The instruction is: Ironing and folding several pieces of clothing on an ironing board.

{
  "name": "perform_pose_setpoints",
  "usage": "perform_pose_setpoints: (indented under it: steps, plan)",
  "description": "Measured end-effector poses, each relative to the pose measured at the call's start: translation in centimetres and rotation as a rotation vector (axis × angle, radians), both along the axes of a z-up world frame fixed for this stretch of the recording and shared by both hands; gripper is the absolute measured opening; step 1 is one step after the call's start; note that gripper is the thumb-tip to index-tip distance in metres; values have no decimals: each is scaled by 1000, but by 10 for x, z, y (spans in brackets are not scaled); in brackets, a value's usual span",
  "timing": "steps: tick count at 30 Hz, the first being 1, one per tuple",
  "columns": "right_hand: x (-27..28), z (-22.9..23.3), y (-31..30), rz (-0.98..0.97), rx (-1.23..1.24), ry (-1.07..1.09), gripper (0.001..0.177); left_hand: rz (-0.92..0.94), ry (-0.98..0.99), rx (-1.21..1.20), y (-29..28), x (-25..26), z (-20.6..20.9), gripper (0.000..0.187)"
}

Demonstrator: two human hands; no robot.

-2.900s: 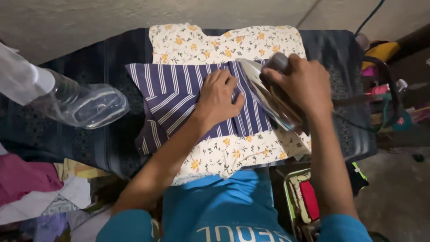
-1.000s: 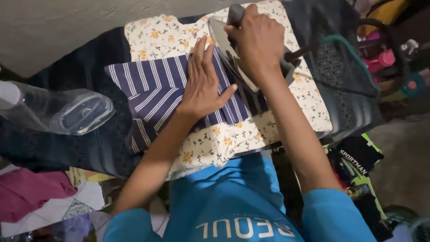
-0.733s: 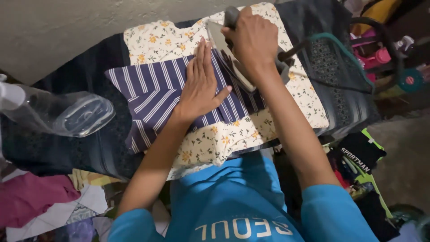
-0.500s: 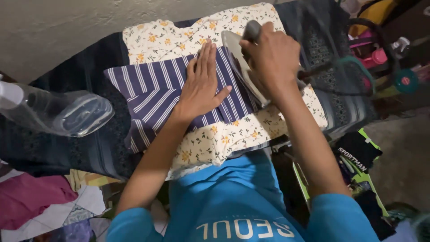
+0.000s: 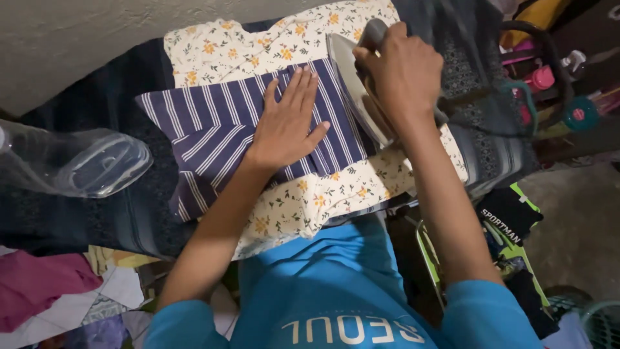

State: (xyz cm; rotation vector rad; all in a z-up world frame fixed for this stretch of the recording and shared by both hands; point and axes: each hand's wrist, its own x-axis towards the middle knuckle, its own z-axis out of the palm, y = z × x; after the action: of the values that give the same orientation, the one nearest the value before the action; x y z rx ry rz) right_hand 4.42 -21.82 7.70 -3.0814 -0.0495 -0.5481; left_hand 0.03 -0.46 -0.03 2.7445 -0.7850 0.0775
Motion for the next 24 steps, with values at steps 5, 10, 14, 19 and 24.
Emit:
perform_pose_setpoints:
  steps: [5,10,14,19,24]
  plan:
    - [23,-12,-7,59,-31,-256,60,-2,-39,32,1,-1,-2,83]
    - [17,-8,-14,98,19,-180,59,4,-49,-15,1,1,-4,84]
    - [-17,9,-16,60,31,-76,63,19,-36,-33,1,0,-2,82]
    - [-62,24,-23,-105,33,181,64,18,-10,-32,1,1,-4,82]
    - [-63,16,-58,-113,-68,69,70,32,-26,-3,-1,3,-9,81]
